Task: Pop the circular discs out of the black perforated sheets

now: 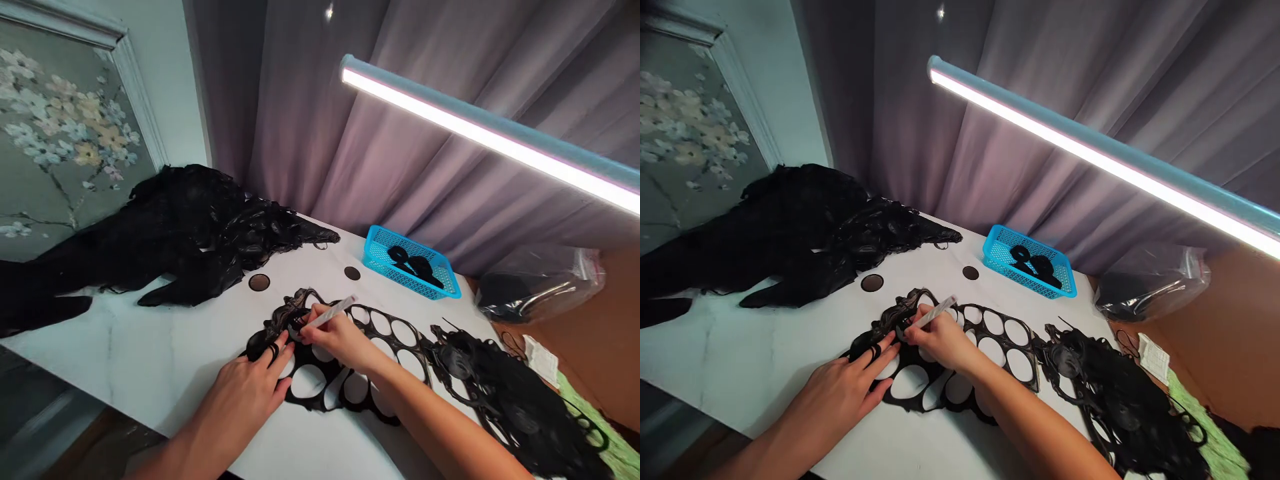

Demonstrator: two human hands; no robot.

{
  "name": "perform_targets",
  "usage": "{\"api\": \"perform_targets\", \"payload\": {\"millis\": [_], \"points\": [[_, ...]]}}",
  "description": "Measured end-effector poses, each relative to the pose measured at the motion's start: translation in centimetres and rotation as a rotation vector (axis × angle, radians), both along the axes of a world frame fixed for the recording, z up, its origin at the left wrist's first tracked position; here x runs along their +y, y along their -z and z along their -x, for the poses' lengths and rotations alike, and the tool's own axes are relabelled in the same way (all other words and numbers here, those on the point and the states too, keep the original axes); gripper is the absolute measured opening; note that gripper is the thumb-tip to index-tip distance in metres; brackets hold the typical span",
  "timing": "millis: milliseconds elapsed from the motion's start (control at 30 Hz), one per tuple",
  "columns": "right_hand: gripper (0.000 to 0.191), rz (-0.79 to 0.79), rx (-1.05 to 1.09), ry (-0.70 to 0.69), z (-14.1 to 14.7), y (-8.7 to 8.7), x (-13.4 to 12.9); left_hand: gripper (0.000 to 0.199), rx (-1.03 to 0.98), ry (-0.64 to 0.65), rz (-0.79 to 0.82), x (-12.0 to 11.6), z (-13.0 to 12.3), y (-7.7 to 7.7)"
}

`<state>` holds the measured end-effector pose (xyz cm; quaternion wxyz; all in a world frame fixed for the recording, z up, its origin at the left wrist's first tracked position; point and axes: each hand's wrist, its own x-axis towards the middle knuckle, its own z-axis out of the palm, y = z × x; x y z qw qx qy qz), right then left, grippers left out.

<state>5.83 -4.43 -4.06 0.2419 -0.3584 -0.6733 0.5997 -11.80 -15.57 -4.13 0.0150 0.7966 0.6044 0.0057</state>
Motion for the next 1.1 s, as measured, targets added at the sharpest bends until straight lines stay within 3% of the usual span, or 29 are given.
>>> {"api": "perform_targets", "payload": {"millis": [100,400,533,633,800,867,967,1100], "points": [[0.023,-0.248,-0.117,0.005,0.1,0.6,-1.2,0.046,0.011,-0.003,-0.043,0.0,-0.1,0.5],[0.021,-0.360,-0.195,0.060,0.2,1.6,-1.7,0.046,-0.016,-0.007,-0.039,0.1,-0.4,0.0],[0.020,-0.597,-0.312,-0.011,0.6,1.8,-2.8,0.046,-0.047,-0.012,-0.039,0.1,-0.2,0.3],[0.017,-0.749,-0.319,-0.034,0.1,1.5,-1.9,0.046,-0.047,-0.014,-0.041,0.1,-0.1,0.7],[0.020,-0.700,-0.292,0.478,-3.1,-0.4,5.3,0.045,-0.034,0.000,-0.079,0.2,-0.3,0.7],[0.022,-0.652,-0.278,0.578,-4.1,-1.2,7.4,0.045,-0.036,-0.005,-0.066,0.2,-0.3,0.4],[0.024,-0.555,-0.255,0.545,-3.6,-1.7,6.9,0.046,-0.046,0.001,-0.053,-0.3,0.2,0.1],[0.022,-0.236,-0.149,0.282,-0.8,-1.1,1.8,0.044,-0.057,-0.012,-0.154,-2.4,1.6,0.6]]}}
